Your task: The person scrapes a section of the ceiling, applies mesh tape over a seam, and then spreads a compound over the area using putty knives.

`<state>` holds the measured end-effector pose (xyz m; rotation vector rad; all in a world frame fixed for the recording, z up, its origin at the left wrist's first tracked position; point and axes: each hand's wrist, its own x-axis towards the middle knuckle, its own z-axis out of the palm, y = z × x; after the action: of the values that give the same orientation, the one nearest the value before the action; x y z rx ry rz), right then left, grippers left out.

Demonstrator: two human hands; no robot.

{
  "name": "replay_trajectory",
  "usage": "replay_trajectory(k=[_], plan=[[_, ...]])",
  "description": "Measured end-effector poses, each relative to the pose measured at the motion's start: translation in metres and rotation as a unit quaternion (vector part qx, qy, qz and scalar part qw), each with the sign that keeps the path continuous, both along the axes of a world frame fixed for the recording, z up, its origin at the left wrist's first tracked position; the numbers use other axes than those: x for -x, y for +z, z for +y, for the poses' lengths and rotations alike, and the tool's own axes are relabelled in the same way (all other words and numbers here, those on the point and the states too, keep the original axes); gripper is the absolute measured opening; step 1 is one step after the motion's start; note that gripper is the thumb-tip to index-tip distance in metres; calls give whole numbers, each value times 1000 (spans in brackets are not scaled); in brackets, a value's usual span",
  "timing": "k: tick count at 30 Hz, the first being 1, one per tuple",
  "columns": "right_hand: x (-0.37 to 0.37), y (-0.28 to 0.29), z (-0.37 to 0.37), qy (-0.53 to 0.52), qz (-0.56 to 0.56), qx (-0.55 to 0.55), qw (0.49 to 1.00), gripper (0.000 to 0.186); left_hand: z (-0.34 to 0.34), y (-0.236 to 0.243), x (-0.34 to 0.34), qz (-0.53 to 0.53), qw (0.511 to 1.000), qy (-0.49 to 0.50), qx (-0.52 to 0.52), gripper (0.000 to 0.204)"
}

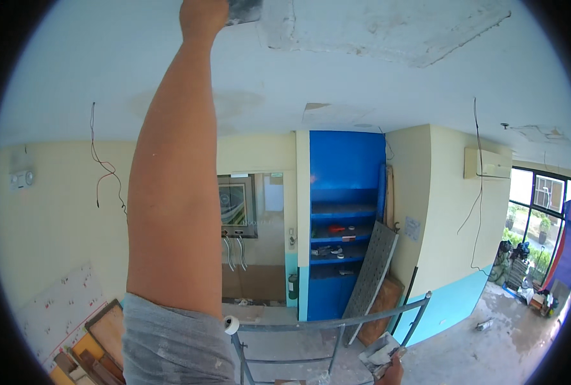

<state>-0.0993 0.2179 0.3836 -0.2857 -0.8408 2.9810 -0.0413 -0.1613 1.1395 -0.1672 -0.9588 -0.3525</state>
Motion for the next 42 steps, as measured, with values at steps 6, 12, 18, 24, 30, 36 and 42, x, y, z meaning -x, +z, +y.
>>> replay_trajectory(k=[6, 12, 18, 24, 30, 36, 42], plan=[[1, -18, 7, 25, 43, 14, 999, 44, -53, -20, -34, 16, 995, 36, -95, 53], [-12, -3, 7, 29, 7, 29, 999, 43, -56, -37, -18, 48, 929, 322, 173, 45], [8, -32, 8, 37, 11, -16, 999, 48, 3, -15, -29, 2, 912, 371, 176, 43], [-31, -10, 7, 87, 52, 15, 995, 50, 40, -17, -100, 24, 933, 350, 82, 35], [-62, 8, 23, 59, -28, 12, 998, 48, 20, -28, -148, 61, 952, 296, 57, 43], [-42, -38, 41, 83, 36, 39, 995, 39, 12, -154, -121, -187, 981, -2, -47, 65], [-73, 39, 31, 153, 59, 44, 985, 38, 43, -432, 7, -630, 766, -62, 115, 40]])
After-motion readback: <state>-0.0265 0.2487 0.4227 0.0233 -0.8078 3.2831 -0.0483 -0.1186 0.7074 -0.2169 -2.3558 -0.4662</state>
